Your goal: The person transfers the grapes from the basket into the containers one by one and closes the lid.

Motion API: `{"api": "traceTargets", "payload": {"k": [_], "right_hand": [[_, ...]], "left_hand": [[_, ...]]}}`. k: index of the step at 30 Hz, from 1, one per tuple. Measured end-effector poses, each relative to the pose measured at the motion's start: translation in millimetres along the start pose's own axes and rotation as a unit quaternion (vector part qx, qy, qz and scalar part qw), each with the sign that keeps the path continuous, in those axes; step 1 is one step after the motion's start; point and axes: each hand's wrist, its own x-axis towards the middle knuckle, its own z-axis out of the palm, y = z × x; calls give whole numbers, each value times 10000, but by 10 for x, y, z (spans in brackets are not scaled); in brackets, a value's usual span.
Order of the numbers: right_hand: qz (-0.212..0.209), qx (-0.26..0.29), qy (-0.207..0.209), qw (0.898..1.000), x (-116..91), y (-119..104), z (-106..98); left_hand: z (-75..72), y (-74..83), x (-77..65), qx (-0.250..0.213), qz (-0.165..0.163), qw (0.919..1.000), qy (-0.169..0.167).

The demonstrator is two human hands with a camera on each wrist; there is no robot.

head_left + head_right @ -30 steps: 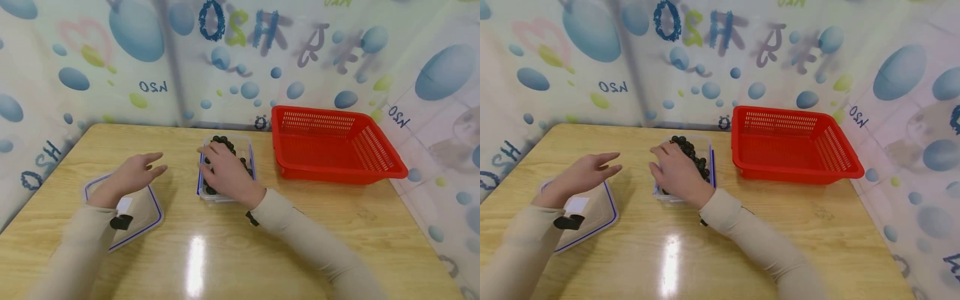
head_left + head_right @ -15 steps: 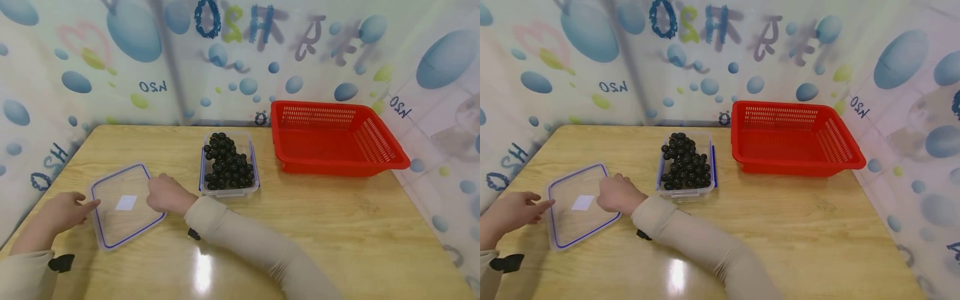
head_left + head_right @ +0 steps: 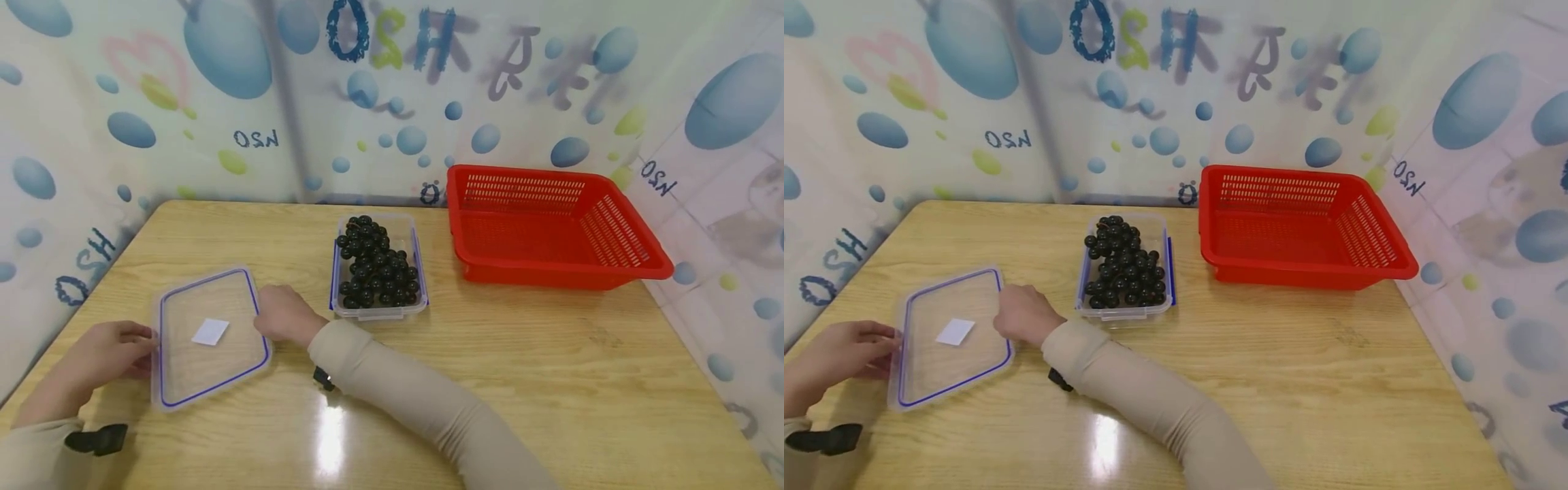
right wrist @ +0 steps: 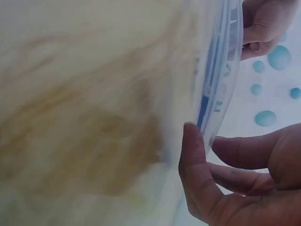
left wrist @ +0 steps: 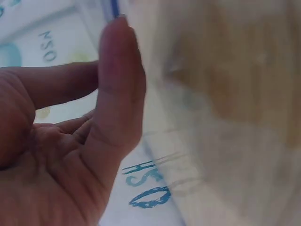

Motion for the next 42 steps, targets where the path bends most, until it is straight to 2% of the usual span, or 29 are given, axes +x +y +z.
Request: {"api": "traceTargets", "payload": {"k": [4, 8, 12, 16, 18, 20, 23, 27, 30, 32, 34, 37, 40, 41, 42], "right_hand": [[23, 472, 140, 9988, -87, 6, -176], [-378, 894, 443, 9943, -260, 97, -499], [-684, 1663, 827, 9802, -510, 299, -909], [-781, 2428, 1545, 9545, -793, 556, -1320], [-906, 2549, 2143, 9385, -919, 691, -1467], [-1001, 2762, 2667, 9179, -1023, 817, -1557], [-1221, 3100, 3206, 8867, -1103, 1002, -1596], [-1478, 3906, 3313, 8461, -1127, 1222, -1567], [-1601, 4826, 3143, 8016, -1149, 1358, -1531], [-1546, 5118, 3123, 7853, -1163, 1430, -1501], [-1460, 5184, 3162, 7810, -1165, 1484, -1471], [-1249, 4900, 3327, 7960, -1158, 1544, -1432], [-1083, 4884, 3306, 8003, -1161, 1590, -1398], [-1016, 4884, 3279, 8022, -1160, 1605, -1383], [-940, 4863, 3243, 8059, -1155, 1621, -1367]], "left_hand": [[-79, 56, -16, -79, 354, 9986, 382], [-94, 261, -22, -319, 1029, 9909, 813], [-63, 659, -33, -649, 1829, 9754, 1045], [-11, 1222, -62, -797, 2648, 9552, 1058], [43, 1499, -59, -805, 2968, 9445, 1154], [126, 1729, -33, -751, 3289, 9305, 1429], [288, 1958, 44, -904, 3673, 9109, 1646], [550, 2067, 218, -1477, 4226, 8820, 1472], [741, 2065, 362, -1929, 4506, 8622, 1282], [854, 2055, 450, -2239, 4601, 8517, 1131], [949, 2052, 518, -2525, 4648, 8430, 978], [1068, 2061, 594, -3189, 4662, 8222, 710], [1164, 2076, 637, -3878, 4590, 7986, 345], [1190, 2078, 647, -3989, 4526, 7970, 267], [1214, 2079, 659, -4011, 4457, 8000, 210]]}}
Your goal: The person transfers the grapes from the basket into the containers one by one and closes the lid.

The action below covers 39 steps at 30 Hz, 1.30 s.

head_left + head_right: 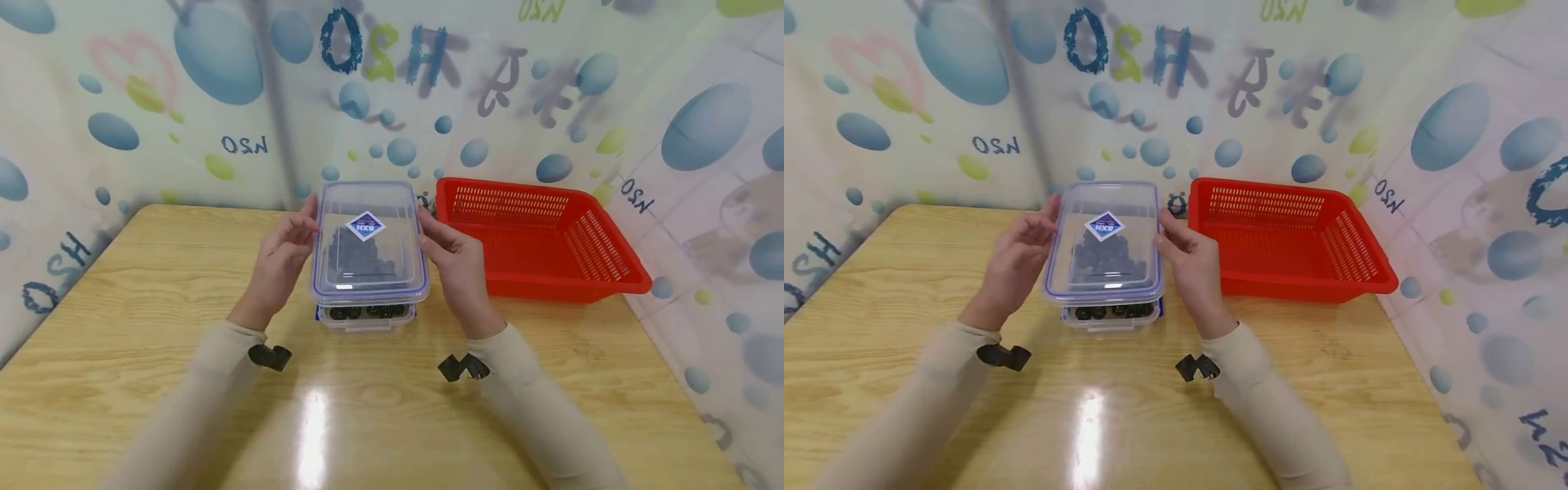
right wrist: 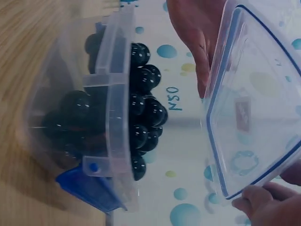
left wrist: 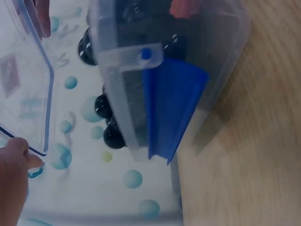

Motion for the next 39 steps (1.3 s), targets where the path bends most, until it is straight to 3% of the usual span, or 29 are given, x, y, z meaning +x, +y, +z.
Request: {"api": "traceTargets", "payload": {"k": [3, 6, 10, 13, 19, 29, 34, 39], "right_hand": [[240, -255, 21, 9994, -1, 83, 14], [422, -579, 46, 9974, 23, 168, 44], [574, -921, 68, 9941, 59, 275, 73], [666, -1159, 33, 9910, 80, 355, 78], [776, -1705, -37, 9823, 98, 479, 84], [991, -2086, -44, 9729, 114, 557, 168], [1011, -2173, -4, 9708, 111, 561, 178], [1172, -2114, 0, 9704, 101, 573, 171]], "left_hand": [[12, -62, -12, 353, -325, 9988, -13], [-8, -117, -14, 956, -613, 9935, -86], [-48, -184, -11, 1368, -906, 9861, -275], [-75, -247, -3, 1676, -1045, 9795, -404], [-102, -358, 20, 2497, -1304, 9578, -564], [-130, -324, 6, 3002, -1522, 9393, -665], [-98, -326, -4, 2923, -1761, 9380, -609], [-85, -366, -5, 2666, -1687, 9485, -293]]}}
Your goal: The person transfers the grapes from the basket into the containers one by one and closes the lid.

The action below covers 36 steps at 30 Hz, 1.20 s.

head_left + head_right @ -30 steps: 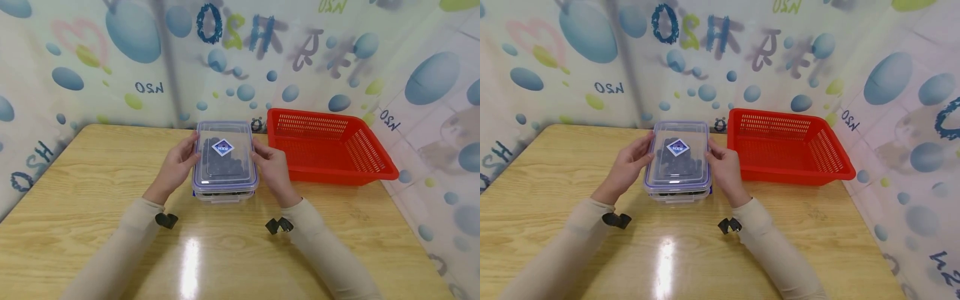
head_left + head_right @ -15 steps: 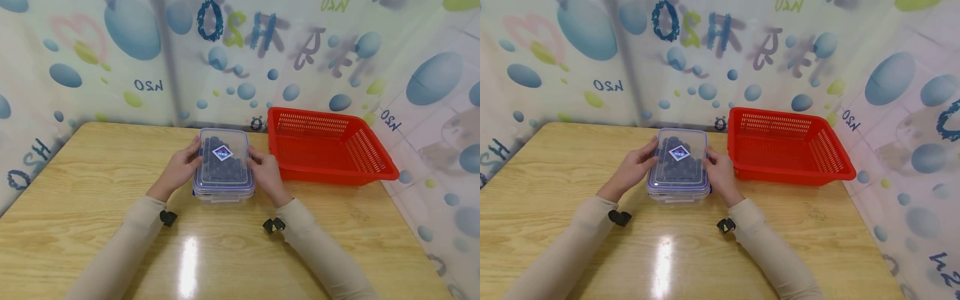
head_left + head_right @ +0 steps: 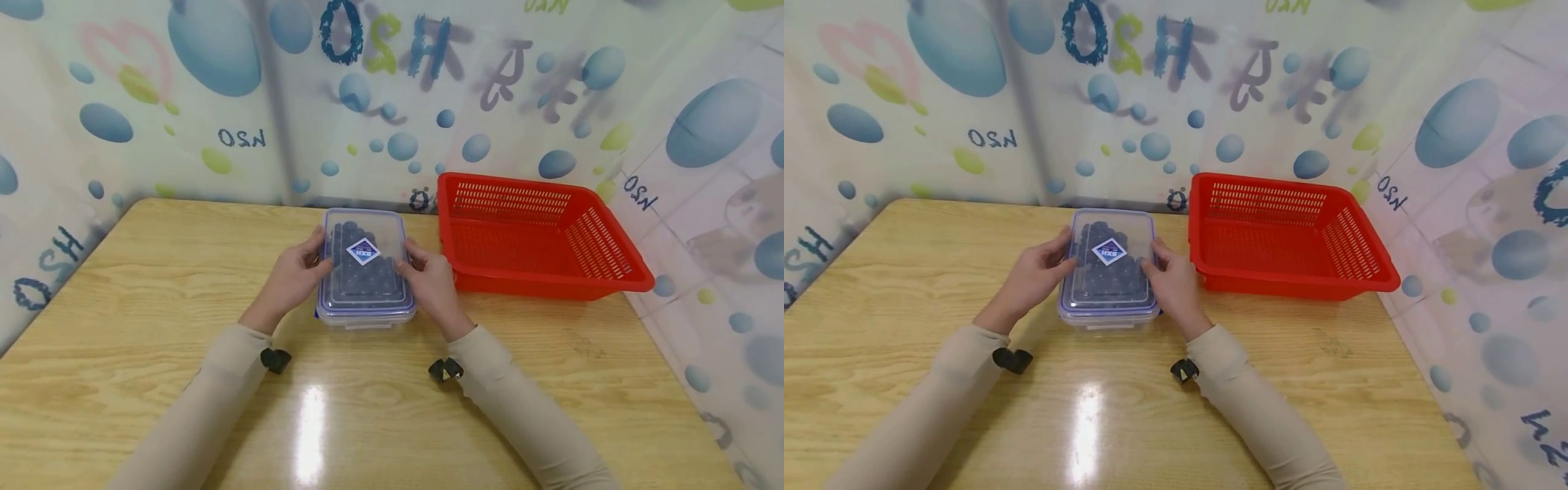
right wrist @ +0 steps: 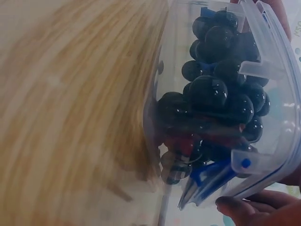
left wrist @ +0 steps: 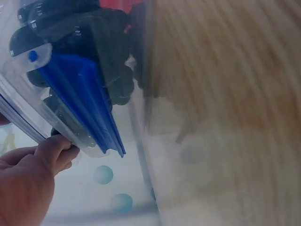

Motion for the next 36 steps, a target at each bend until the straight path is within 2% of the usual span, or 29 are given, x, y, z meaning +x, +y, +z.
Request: {"api": "traceTargets", "payload": {"k": [4, 6, 8, 11, 15, 18, 20, 29, 36], "right_hand": [[-39, 60, 1, 10000, -1, 7, 5], [-70, 10, 7, 10000, 1, 6, 6], [-75, -81, 23, 9999, 3, 15, 10], [-56, -228, 37, 9997, 2, 25, 12], [-104, -379, -33, 9992, -7, 30, 22], [-121, -502, -113, 9986, -1, 26, 28], [-90, -595, -139, 9981, 11, 21, 25], [-197, -715, -274, 9969, 21, 30, -57], [-56, -848, -484, 9952, 13, 60, -68]], "left_hand": [[16, -17, -3, -462, -25, 9985, 305], [15, -29, -6, -532, -77, 9978, 375], [7, -36, -15, -382, -95, 9987, 336], [-29, -31, -7, 248, -155, 9995, 144], [-68, -24, 28, 713, -431, 9964, -149], [-72, -14, 49, 695, -656, 9951, -262], [-71, -7, 65, 703, -683, 9948, -286], [-48, 108, 124, 950, -503, 9927, -538], [-33, 135, 116, 1001, -937, 9890, -559]]}}
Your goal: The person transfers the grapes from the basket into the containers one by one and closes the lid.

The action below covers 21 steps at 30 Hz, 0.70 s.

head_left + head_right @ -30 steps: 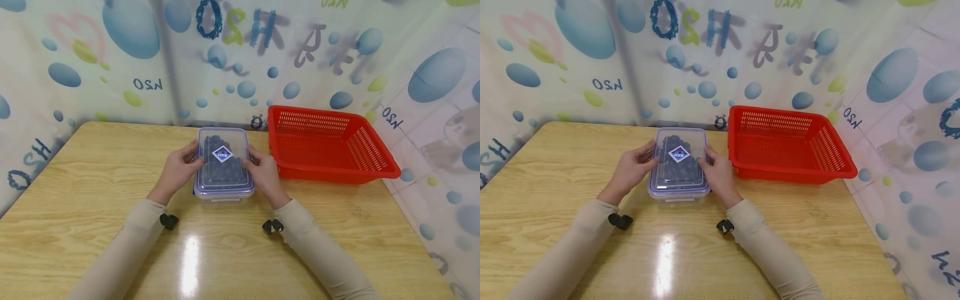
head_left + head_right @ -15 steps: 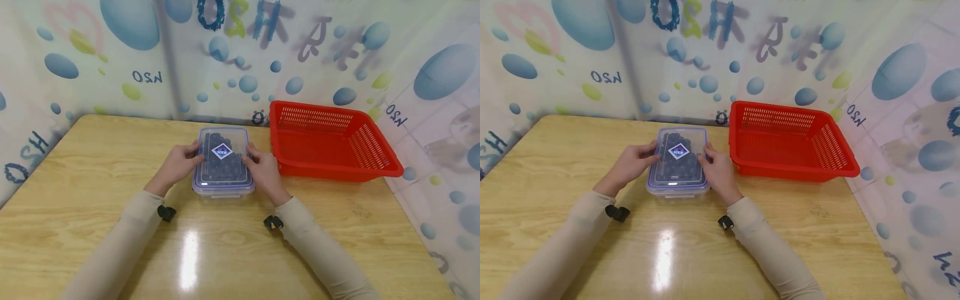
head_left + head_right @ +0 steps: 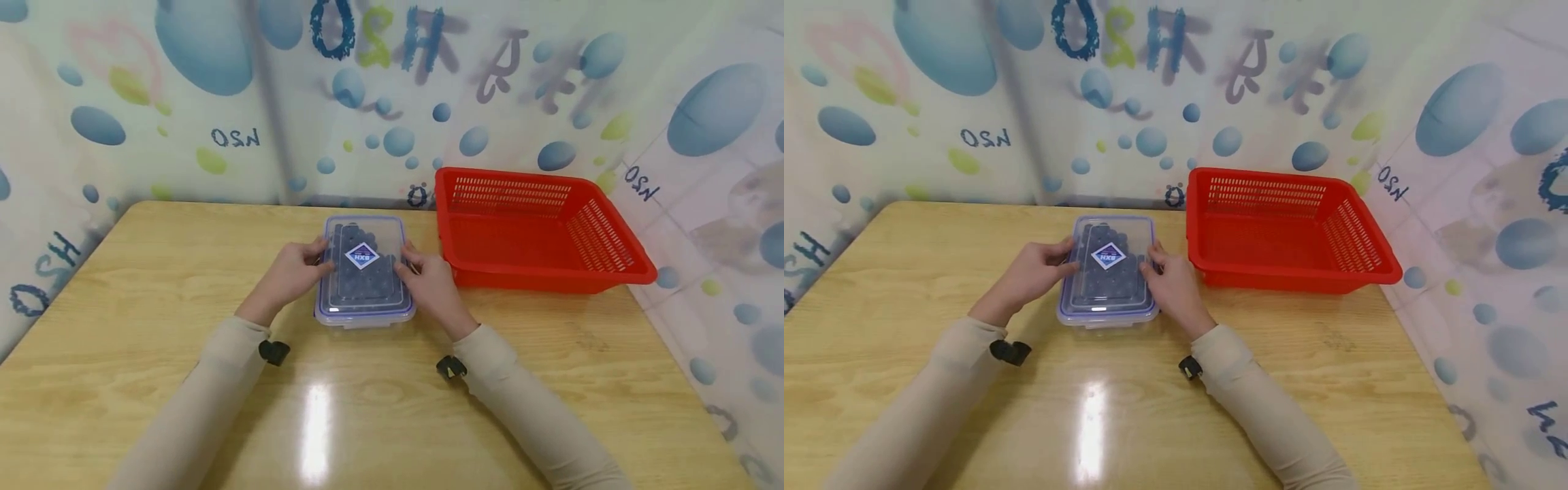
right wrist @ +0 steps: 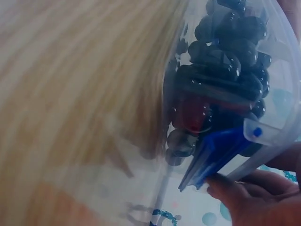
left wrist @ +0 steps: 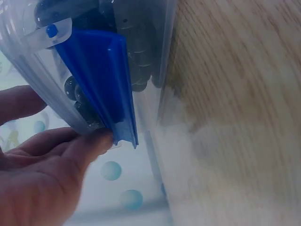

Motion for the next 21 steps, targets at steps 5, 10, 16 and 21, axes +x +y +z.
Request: {"api": "traceTargets", "payload": {"k": [5, 10, 16, 21], "right_hand": [[-143, -122, -139, 9997, -9, -26, 20], [-324, -466, -236, 9981, -16, -22, 20], [452, -651, -747, 9941, 6, -4, -21], [1049, -260, -1058, 9885, 3, 13, -51]], "left_hand": [[-35, -31, -51, 107, -49, 9999, -28], [-53, -25, -59, 165, -152, 9997, -74], [-48, -47, -47, -301, -489, 9978, -328], [-40, -100, -48, -690, -900, 9926, -445]]}}
